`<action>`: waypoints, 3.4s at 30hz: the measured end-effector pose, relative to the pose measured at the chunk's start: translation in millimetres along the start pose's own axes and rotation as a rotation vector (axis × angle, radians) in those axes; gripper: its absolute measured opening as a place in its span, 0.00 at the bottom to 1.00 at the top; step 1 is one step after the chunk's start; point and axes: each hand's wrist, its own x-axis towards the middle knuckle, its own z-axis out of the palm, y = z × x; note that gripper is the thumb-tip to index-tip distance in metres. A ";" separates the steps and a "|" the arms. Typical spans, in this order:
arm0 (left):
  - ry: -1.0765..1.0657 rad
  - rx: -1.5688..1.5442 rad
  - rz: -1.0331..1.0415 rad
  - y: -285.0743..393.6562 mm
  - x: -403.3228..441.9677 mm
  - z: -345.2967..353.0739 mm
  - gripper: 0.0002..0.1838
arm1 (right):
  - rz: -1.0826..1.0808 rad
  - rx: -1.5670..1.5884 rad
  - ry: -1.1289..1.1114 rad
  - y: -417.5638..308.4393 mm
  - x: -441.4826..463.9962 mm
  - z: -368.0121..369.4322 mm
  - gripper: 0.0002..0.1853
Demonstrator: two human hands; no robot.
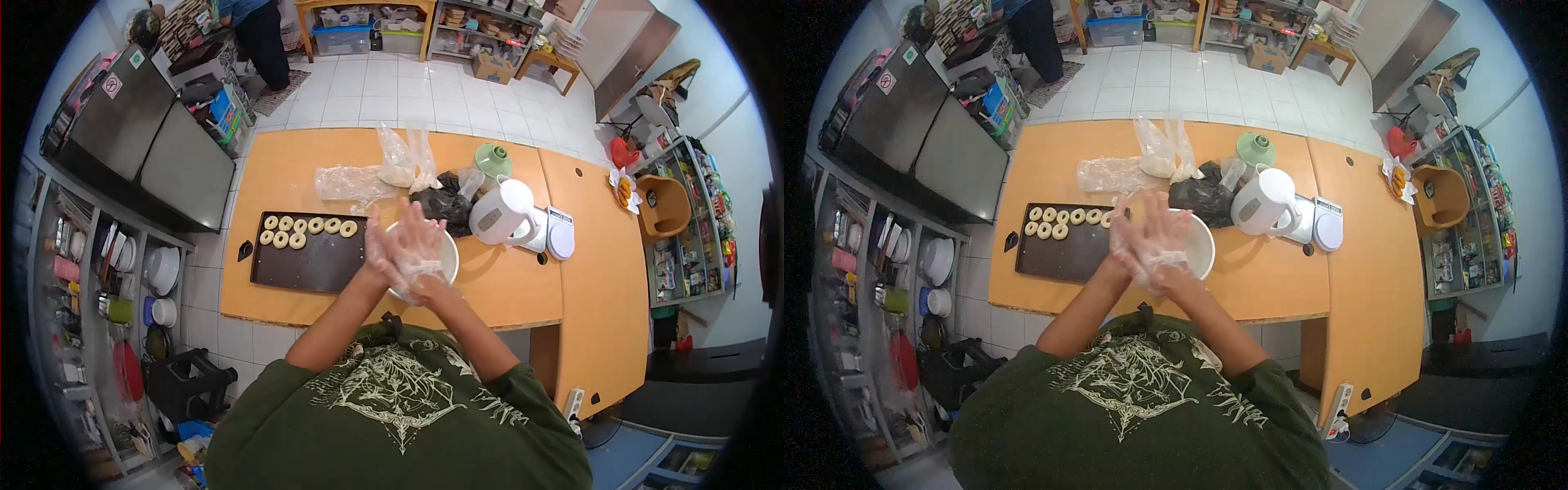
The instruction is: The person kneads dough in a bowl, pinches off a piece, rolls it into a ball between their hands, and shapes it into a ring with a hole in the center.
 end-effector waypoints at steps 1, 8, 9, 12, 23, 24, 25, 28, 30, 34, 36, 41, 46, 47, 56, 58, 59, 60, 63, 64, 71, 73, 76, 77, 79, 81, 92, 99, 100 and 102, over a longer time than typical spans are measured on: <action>-0.081 0.379 0.117 -3.5 -6.8 3.9 0.50 | 0.080 0.003 0.040 18.4 0.3 15.8 0.37; -0.504 0.262 0.260 -41.4 8.9 -5.3 0.57 | 0.123 0.212 0.422 16.7 20.4 4.5 0.37; -0.427 0.597 0.498 -43.0 17.4 -7.0 0.60 | 0.070 0.218 0.379 16.2 21.4 8.5 0.36; -0.438 0.381 -0.019 -9.6 19.9 -25.6 0.52 | 0.010 0.334 0.348 18.6 24.9 4.5 0.41; -0.243 0.187 -0.006 -16.6 5.6 13.7 0.49 | -0.059 0.643 0.699 51.0 29.2 -24.7 0.47; -0.242 0.187 -0.011 -20.8 4.7 11.6 0.49 | 0.017 0.531 0.633 55.9 30.7 -7.2 0.45; -0.125 0.251 0.060 -25.7 5.1 10.2 0.49 | 0.088 0.419 0.567 55.0 34.0 0.2 0.44; -0.081 0.328 0.164 -20.0 14.0 0.8 0.49 | 0.073 0.457 0.545 40.4 25.4 19.0 0.41; -0.085 0.578 0.477 -10.1 20.7 -0.1 0.47 | 0.027 0.629 0.514 25.8 15.6 37.5 0.42; -0.041 1.155 0.781 -16.4 -2.1 27.0 0.45 | -0.035 1.319 0.423 -0.8 4.4 37.5 0.47; -0.081 1.478 0.876 -36.5 -18.7 23.5 0.47 | 0.275 1.581 0.379 18.6 5.0 43.6 0.49; -0.219 2.224 0.896 -7.1 -10.4 -17.1 0.55 | 0.274 2.215 0.246 22.9 1.8 1.7 0.53; -0.212 2.152 0.891 9.7 1.9 22.6 0.58 | 0.307 2.149 0.074 7.6 -7.5 25.5 0.52; -0.310 2.239 0.958 -1.5 -0.6 28.4 0.56 | 0.288 2.120 0.101 10.6 -6.2 32.2 0.51; 0.041 2.384 0.855 7.8 -2.5 -4.7 0.61 | 0.218 2.086 0.213 22.8 1.0 2.9 0.49; -0.147 1.904 0.845 8.8 0.2 16.1 0.63 | 0.323 1.945 0.207 3.4 -4.1 14.2 0.50; -0.149 1.904 0.844 3.9 3.3 16.0 0.63 | 0.321 1.969 0.191 -3.0 -4.1 22.0 0.49; -0.184 1.896 0.827 -5.3 8.6 14.0 0.65 | 0.318 1.992 0.174 -3.6 -2.9 29.8 0.49; -0.298 2.030 0.841 -30.5 -9.0 22.8 0.67 | 0.303 2.017 0.270 8.3 6.0 15.8 0.47; -0.385 2.168 0.864 -39.6 -16.7 25.4 0.65 | 0.412 1.998 0.379 8.8 7.9 2.5 0.47; -0.243 1.389 0.655 -3.9 -2.7 15.1 0.59 | 0.018 0.995 0.330 -0.9 -1.8 21.1 0.53; -0.290 1.263 0.605 -9.9 -9.0 21.9 0.55 | -0.045 0.708 0.364 2.3 0.5 17.1 0.53; -0.172 1.120 0.424 -46.0 -21.2 16.9 0.61 | 0.163 0.503 0.407 21.3 7.5 7.1 0.50; -0.147 1.113 0.291 -45.5 -20.1 5.1 0.62 | 0.206 0.453 0.370 24.3 8.9 0.0 0.48; -0.164 0.863 0.201 -41.4 -15.9 2.9 0.61 | 0.095 0.397 0.327 22.1 10.4 1.1 0.47; -0.508 0.436 0.046 -28.8 -6.3 -14.0 0.57 | -0.095 0.436 0.276 11.0 9.1 6.0 0.43; -0.262 0.226 0.056 -1.1 -18.2 3.3 0.55 | 0.012 0.155 0.304 8.7 -56.1 12.3 0.41; -0.310 0.229 -0.020 -6.4 -12.7 -5.3 0.54 | 0.097 0.118 0.249 3.0 -66.7 20.0 0.41; -0.296 0.238 -0.015 -7.3 -12.4 -3.9 0.54 | 0.095 0.118 0.248 1.8 -67.0 22.0 0.41; -0.279 0.245 -0.005 -8.0 -12.6 -1.8 0.54 | 0.104 0.115 0.236 -0.6 -68.8 25.3 0.41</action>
